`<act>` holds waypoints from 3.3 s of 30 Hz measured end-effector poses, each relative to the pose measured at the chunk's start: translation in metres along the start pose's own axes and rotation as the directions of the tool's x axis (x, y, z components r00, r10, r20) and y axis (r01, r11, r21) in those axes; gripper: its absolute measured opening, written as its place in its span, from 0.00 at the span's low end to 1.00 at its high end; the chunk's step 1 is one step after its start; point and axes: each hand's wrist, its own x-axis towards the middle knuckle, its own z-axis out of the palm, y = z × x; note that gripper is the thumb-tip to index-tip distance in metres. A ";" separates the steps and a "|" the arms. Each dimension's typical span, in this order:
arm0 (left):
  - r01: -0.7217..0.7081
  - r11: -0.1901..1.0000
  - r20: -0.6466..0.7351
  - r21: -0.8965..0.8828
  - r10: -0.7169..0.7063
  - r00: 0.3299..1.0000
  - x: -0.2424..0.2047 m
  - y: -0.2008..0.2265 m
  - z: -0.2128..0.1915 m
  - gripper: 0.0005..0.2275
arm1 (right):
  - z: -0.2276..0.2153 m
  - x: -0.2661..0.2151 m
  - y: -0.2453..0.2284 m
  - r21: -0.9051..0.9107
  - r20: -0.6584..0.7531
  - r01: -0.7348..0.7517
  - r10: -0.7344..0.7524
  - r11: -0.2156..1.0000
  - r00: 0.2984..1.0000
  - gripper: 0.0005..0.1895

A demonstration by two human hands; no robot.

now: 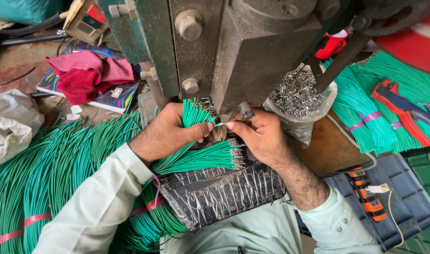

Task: The person repeatedly inserts metal crimp connectors onto the ends of green insulated wires and uses a press machine to crimp them. The person handles the wires and connectors by hand, feeding them into the machine one at a time.

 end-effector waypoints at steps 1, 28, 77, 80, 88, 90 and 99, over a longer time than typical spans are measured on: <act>0.005 1.000 -0.002 0.005 -0.005 1.000 0.000 0.000 0.000 0.08 | 0.000 0.000 0.001 0.007 0.004 -0.005 0.005 1.000 1.000 0.06; 0.086 0.996 0.002 0.018 -0.086 0.996 0.000 0.006 0.011 0.07 | -0.151 0.029 0.001 -0.818 -0.028 0.002 -0.044 0.575 0.999 0.08; 0.009 0.999 0.075 -0.054 -0.005 0.997 0.000 -0.003 0.002 0.06 | -0.042 -0.053 -0.046 -0.575 0.219 0.198 -0.084 0.794 0.972 0.09; 0.019 0.999 0.076 -0.042 -0.015 0.997 0.000 -0.005 0.001 0.06 | -0.043 -0.058 -0.037 -0.527 0.203 0.201 -0.107 0.826 0.973 0.06; -0.064 0.994 0.077 -0.091 0.071 0.994 0.001 -0.006 0.000 0.06 | -0.037 -0.036 -0.017 0.031 -0.031 -0.002 0.003 1.000 1.000 0.07; -0.041 0.994 0.064 -0.100 0.048 0.997 0.000 -0.005 0.000 0.05 | -0.025 -0.022 -0.015 0.124 -0.027 0.023 -0.020 0.992 0.999 0.07; -0.069 0.998 0.051 -0.009 0.069 0.996 -0.002 -0.003 -0.002 0.06 | 0.004 -0.002 -0.006 0.085 -0.007 0.022 -0.022 0.996 1.000 0.04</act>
